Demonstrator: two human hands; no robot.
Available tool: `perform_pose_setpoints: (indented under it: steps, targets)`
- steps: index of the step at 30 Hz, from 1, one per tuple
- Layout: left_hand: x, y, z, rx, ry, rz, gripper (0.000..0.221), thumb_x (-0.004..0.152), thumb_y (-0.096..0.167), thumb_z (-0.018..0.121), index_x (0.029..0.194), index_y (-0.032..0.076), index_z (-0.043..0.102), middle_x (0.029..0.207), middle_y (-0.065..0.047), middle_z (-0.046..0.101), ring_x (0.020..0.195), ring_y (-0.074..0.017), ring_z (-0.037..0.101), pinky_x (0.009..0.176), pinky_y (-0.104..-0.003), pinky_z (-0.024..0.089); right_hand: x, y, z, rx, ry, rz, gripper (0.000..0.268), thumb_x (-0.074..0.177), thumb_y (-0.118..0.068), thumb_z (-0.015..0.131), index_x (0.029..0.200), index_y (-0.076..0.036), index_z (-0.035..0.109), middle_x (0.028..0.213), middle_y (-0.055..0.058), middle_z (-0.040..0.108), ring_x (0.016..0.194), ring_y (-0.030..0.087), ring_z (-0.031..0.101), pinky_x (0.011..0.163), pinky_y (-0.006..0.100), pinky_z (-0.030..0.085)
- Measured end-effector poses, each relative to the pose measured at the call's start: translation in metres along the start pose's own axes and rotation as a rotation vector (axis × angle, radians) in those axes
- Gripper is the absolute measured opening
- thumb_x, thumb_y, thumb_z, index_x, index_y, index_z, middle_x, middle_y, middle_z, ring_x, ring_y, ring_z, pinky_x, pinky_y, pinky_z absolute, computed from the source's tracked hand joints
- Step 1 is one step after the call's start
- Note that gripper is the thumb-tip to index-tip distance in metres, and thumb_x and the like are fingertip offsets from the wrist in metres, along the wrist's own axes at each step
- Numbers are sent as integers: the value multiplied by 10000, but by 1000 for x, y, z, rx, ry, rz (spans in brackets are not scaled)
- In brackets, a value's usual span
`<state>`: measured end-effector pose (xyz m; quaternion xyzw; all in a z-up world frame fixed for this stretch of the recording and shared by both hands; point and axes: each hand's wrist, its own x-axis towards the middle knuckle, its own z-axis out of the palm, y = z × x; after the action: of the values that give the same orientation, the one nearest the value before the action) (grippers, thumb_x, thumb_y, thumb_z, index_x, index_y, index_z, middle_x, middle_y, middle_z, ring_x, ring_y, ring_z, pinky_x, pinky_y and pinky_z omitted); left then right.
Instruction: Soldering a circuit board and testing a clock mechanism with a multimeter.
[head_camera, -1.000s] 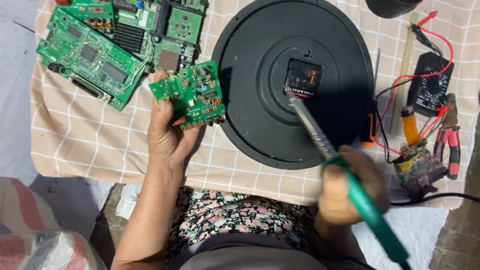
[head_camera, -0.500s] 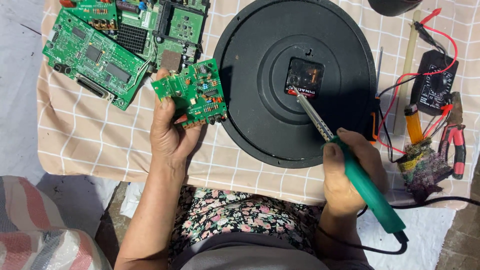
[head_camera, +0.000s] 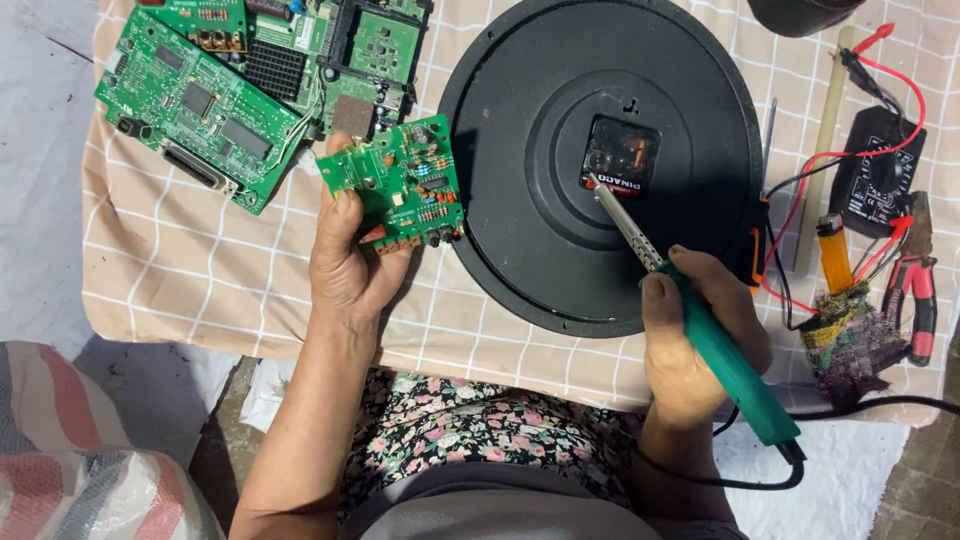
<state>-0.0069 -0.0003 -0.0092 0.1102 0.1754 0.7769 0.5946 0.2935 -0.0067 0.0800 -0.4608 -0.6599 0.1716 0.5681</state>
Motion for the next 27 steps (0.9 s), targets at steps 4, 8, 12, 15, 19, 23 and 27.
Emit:
perform_pose_setpoints:
  steps: [4, 8, 12, 15, 19, 23, 27]
  targets:
    - [-2, 0, 10, -3, -4, 11, 590, 956, 157, 685, 1517, 215, 511, 1425, -199, 633, 1311, -402, 628, 1103, -614, 547, 0, 4, -3, -20, -13, -15, 189, 935, 26, 813, 1056, 112, 697, 985, 244, 704, 854, 261, 684, 763, 376, 546]
    - [-5, 5, 20, -63, -23, -23, 601, 937, 142, 760, 1489, 191, 525, 1399, -175, 636, 1300, -377, 620, 1109, -589, 524, -3, -15, -4, -142, -29, 36, 174, 971, -5, 760, 1089, 103, 690, 1034, 237, 715, 910, 266, 688, 835, 370, 554]
    - [-5, 7, 16, -130, -19, -82, 677, 899, 122, 839, 1493, 176, 518, 1377, -180, 630, 1289, -381, 612, 1054, -584, 540, -9, -29, -4, -284, 3, -69, 323, 1051, -215, 667, 1085, 106, 666, 1045, 281, 702, 945, 383, 685, 910, 466, 543]
    - [-5, 6, 12, -135, -7, -90, 692, 909, 128, 827, 1513, 179, 493, 1379, -196, 623, 1276, -394, 614, 1037, -594, 542, -18, -42, 7, -267, -5, -76, 342, 1004, -187, 699, 1055, 151, 685, 996, 284, 699, 885, 378, 691, 831, 428, 549]
    - [-5, 7, 14, -120, 7, -84, 705, 902, 156, 827, 1515, 173, 478, 1370, -216, 614, 1264, -407, 611, 1039, -591, 537, -26, -37, 27, -1458, 140, -603, 294, 1152, -369, 546, 958, -176, 654, 827, -138, 623, 698, 28, 612, 619, 158, 456]
    - [-6, 6, 12, -130, -6, -93, 680, 915, 153, 825, 1510, 184, 498, 1369, -195, 633, 1257, -393, 625, 1020, -577, 552, -18, -53, 33, -64, -313, -72, 296, 897, -189, 748, 1039, 53, 654, 955, 193, 699, 772, 280, 641, 787, 381, 557]
    - [-6, 4, 9, -148, -14, -91, 663, 927, 127, 812, 1514, 178, 509, 1385, -196, 639, 1273, -393, 627, 1052, -595, 542, -16, -52, 42, -57, -310, -101, 319, 923, -196, 760, 1110, 35, 645, 1056, 187, 721, 841, 296, 669, 802, 383, 580]
